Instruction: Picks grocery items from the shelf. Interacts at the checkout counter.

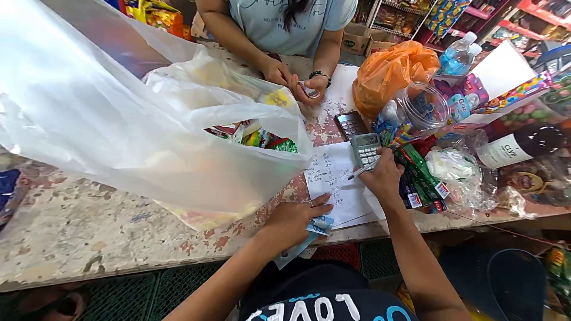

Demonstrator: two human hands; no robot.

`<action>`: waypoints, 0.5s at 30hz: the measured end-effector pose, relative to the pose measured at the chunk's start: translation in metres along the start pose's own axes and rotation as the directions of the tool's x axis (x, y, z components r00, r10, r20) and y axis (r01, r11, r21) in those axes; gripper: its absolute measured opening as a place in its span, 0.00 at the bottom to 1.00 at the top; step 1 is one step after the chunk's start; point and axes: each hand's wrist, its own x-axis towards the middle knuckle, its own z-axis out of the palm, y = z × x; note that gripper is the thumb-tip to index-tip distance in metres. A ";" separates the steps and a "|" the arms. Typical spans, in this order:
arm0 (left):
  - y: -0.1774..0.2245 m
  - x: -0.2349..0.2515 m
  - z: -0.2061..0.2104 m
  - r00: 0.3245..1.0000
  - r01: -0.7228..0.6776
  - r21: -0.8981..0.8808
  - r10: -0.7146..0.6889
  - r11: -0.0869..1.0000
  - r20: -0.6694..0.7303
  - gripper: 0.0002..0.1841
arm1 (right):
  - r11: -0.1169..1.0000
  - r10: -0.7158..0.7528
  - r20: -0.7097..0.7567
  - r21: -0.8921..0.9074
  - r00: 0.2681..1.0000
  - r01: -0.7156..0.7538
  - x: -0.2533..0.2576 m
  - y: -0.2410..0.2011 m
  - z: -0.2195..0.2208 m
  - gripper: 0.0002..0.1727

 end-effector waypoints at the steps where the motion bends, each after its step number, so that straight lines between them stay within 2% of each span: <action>1: -0.002 -0.002 0.000 1.000 0.006 -0.017 -0.006 1.000 -0.014 0.35 | 1.000 0.026 0.021 -0.001 0.999 -0.026 0.000 -0.002 -0.001 0.48; 4: -0.007 -0.009 0.002 0.999 0.017 -0.044 -0.019 0.999 -0.042 0.35 | 0.995 0.090 0.118 0.025 0.989 -0.093 -0.010 0.003 0.000 0.52; 7: -0.010 -0.012 0.004 0.999 -0.003 -0.045 0.002 0.999 -0.042 0.36 | 0.988 0.150 0.114 0.006 0.982 -0.152 -0.026 0.014 0.008 0.56; 9: -0.013 -0.015 0.010 0.997 -0.053 -0.018 0.052 0.998 -0.054 0.41 | 0.979 0.204 0.093 0.003 0.975 -0.205 -0.031 0.020 0.011 0.58; 11: -0.015 -0.021 0.025 0.981 -0.148 -0.007 0.146 0.989 -0.131 0.43 | 0.974 0.224 0.080 0.022 0.971 -0.226 -0.032 0.027 0.010 0.59; 13: -0.012 -0.026 0.047 0.946 -0.234 0.014 0.231 0.972 -0.227 0.44 | 0.977 0.199 0.095 0.061 0.975 -0.205 -0.030 0.036 0.008 0.54; 15: -0.004 -0.026 0.061 0.946 -0.237 0.035 0.239 0.971 -0.220 0.45 | 0.987 0.111 0.091 0.103 0.990 -0.120 -0.027 0.045 0.005 0.39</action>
